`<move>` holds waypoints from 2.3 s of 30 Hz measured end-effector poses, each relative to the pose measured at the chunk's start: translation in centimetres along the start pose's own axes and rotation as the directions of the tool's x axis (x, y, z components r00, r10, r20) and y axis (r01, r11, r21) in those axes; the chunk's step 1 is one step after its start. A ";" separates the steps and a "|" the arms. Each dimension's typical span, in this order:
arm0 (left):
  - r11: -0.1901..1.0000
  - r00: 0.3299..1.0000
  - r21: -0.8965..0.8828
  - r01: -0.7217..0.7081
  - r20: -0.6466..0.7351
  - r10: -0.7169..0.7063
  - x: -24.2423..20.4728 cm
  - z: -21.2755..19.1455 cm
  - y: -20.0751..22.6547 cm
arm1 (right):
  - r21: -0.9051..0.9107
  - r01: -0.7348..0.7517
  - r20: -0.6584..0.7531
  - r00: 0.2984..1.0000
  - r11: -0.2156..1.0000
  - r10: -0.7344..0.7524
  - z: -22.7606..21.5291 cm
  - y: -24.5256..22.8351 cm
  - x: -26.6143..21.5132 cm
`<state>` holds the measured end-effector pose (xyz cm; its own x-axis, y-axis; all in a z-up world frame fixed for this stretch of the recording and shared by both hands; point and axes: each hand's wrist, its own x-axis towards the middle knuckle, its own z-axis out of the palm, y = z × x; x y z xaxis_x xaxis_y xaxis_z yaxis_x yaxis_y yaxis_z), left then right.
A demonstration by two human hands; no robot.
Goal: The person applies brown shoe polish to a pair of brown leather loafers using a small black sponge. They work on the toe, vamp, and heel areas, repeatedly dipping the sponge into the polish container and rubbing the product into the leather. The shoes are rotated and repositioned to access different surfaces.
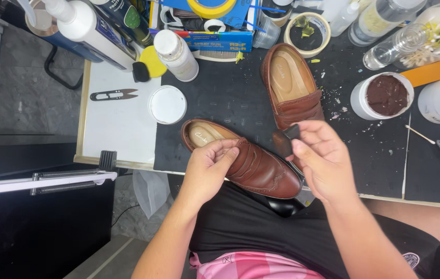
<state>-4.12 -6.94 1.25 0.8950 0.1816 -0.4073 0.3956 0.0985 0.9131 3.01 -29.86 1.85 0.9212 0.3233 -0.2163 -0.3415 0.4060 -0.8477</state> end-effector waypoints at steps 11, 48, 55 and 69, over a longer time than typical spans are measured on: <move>0.996 0.997 0.064 -0.063 0.039 0.061 -0.6 -0.6 0.0 | -0.804 0.343 0.167 0.914 0.486 -0.369 4.0 1.4 -0.9; 0.990 0.986 0.036 -0.136 0.101 0.132 -0.3 -1.4 -0.9 | -0.758 0.537 0.330 0.806 0.371 -0.491 6.4 2.0 -0.9; 0.997 0.994 0.031 -0.077 0.075 0.075 0.0 -1.2 -1.4 | -0.730 0.608 0.411 0.755 0.313 -0.511 6.3 2.1 -1.3; 0.987 0.988 -0.144 -0.075 0.122 0.093 0.4 -1.6 -1.8 | -0.736 0.548 0.293 0.787 0.398 -0.542 5.8 2.6 -1.3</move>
<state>-4.77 -5.48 -0.56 0.9463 0.0696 -0.3158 0.2936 0.2245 0.9292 -0.16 -24.28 2.73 0.8560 0.2848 0.4315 0.5060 -0.2901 -0.8123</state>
